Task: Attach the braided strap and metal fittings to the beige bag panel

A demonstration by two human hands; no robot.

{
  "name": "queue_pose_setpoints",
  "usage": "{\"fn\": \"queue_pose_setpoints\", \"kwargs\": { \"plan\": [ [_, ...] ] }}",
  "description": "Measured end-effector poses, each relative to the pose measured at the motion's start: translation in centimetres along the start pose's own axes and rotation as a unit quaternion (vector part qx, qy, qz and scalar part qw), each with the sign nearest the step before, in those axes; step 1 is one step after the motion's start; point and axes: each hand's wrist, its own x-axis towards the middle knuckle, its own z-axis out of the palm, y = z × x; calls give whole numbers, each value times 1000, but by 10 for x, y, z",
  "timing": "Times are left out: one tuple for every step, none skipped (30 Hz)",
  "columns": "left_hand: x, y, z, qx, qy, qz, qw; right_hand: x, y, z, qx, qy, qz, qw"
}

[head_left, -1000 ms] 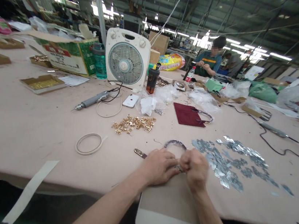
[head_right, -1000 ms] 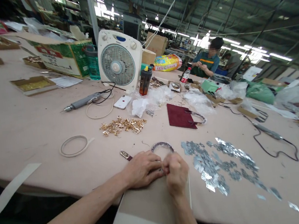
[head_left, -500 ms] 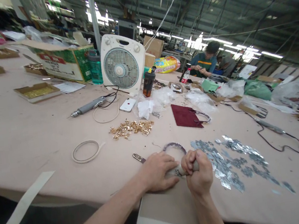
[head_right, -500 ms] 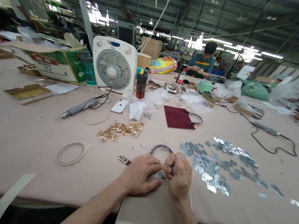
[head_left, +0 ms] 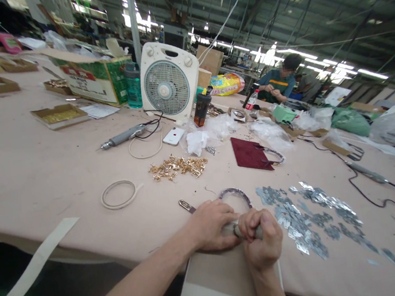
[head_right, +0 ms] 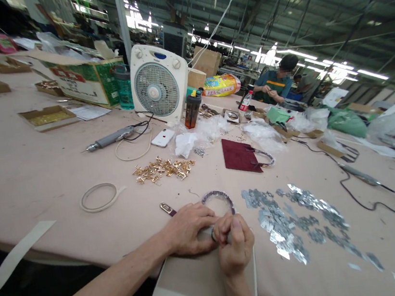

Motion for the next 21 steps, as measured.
{"fn": "queue_pose_setpoints", "kwargs": {
  "plan": [
    [0, 0, 0, 0, -2, -1, 1000, -1, 2, 0, -8, -2, -5, 1000],
    [0, 0, 0, 1, -5, -2, 1000, -2, 3, 0, -18, -3, -11, 1000],
    [1, 0, 0, 1, -6, -4, 1000, -3, 4, 0, -31, -6, -18, 999],
    [1, 0, -1, 1, -7, -6, 1000, -5, 5, 0, -46, -8, -27, 999],
    [1, 0, -1, 1, -8, -8, 1000, -6, 6, 0, -63, -13, -38, 997],
    [1, 1, -1, 0, -9, -9, 1000, -6, 7, 1, -80, -20, -47, 995],
    [1, 1, -1, -1, -9, -10, 1000, -7, 8, 2, -97, -27, -57, 993],
    [1, 1, -1, -3, -9, -11, 1000, -7, 10, 2, -113, -35, -66, 991],
    [1, 1, -1, -4, -9, -12, 1000, -7, 11, 3, -128, -41, -76, 988],
    [1, 1, -1, -5, -8, -13, 1000, -7, 13, 4, -143, -43, -83, 985],
    [1, 2, -1, -5, -6, -14, 1000, -7, 14, 4, -157, -44, -88, 983],
    [1, 2, -1, -5, -4, -16, 1000, -6, 17, 4, -172, -43, -90, 980],
    [1, 2, -1, -5, -3, -18, 1000, -5, 19, 4, -188, -44, -88, 977],
    [2, 2, -2, -6, -2, -21, 1000, -4, 21, 3, -206, -47, -83, 974],
    [2, 2, -2, -7, -2, -25, 1000, -4, 23, 3, -225, -50, -76, 970],
    [2, 3, -3, -6, -3, -30, 1000, -3, 24, 3, -246, -55, -70, 965],
    [2, 3, -4, -4, -5, -35, 999, -2, 25, 3, -267, -61, -66, 959],
    [2, 3, -4, -1, -9, -39, 999, -2, 26, 3, -286, -65, -62, 954],
    [2, 3, -5, 3, -12, -41, 999, -2, 26, 4, -300, -71, -59, 950],
    [2, 4, -5, 5, -15, -42, 999, -2, 26, 4, -307, -72, -58, 947],
    [2, 4, -6, 6, -17, -42, 999, -1, 26, 5, -306, -70, -55, 948]
  ]
}}
